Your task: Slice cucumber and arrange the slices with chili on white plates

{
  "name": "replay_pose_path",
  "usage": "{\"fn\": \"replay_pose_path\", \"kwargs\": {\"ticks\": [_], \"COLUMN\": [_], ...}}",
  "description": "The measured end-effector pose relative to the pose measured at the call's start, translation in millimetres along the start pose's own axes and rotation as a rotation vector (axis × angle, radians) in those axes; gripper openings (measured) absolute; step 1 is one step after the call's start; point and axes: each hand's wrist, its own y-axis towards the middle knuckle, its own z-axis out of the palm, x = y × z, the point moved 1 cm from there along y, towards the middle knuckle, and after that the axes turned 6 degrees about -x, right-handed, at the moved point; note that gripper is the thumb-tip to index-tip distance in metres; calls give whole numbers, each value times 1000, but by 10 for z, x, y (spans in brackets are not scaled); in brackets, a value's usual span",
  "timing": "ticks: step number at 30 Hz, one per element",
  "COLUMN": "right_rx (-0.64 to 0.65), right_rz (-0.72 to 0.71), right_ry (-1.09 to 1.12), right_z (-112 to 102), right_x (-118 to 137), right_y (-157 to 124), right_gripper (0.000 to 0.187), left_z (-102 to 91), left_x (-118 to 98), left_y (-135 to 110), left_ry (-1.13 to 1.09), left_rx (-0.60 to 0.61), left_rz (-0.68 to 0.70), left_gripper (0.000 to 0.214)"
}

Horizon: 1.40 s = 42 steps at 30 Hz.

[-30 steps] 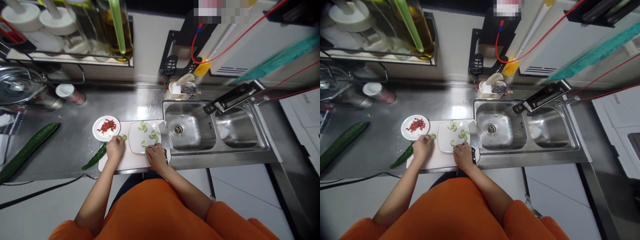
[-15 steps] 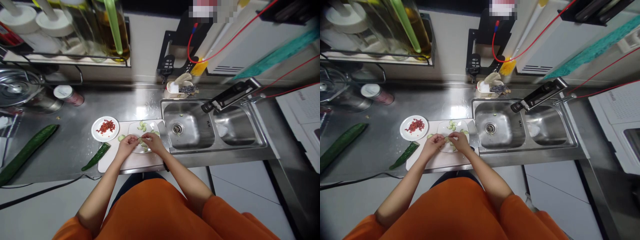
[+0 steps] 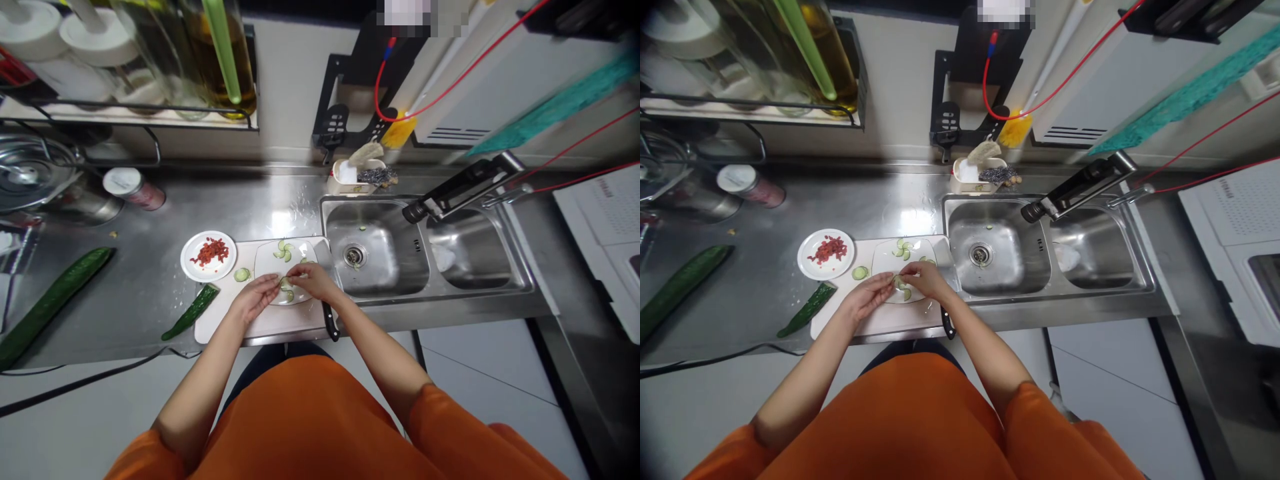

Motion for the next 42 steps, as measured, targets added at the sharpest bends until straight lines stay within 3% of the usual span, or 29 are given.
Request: {"fn": "replay_pose_path", "kwargs": {"ticks": [5, 12, 20, 42], "right_rx": [-49, 33, 106, 118], "right_rz": [48, 61, 2, -89], "right_ry": [-227, -655, -831, -935], "right_z": [45, 119, 131, 211], "right_x": [-80, -40, -41, -137], "right_y": [4, -36, -32, -76], "right_gripper": [6, 8, 16, 25], "left_z": [-59, -55, 4, 67], "left_x": [96, 286, 385, 388], "left_y": [17, -63, -89, -54], "left_ry": [259, 859, 1022, 1349], "left_rx": [-145, -351, -387, -353], "left_rz": [265, 603, 692, 797], "left_gripper": [33, 19, 10, 6]}}
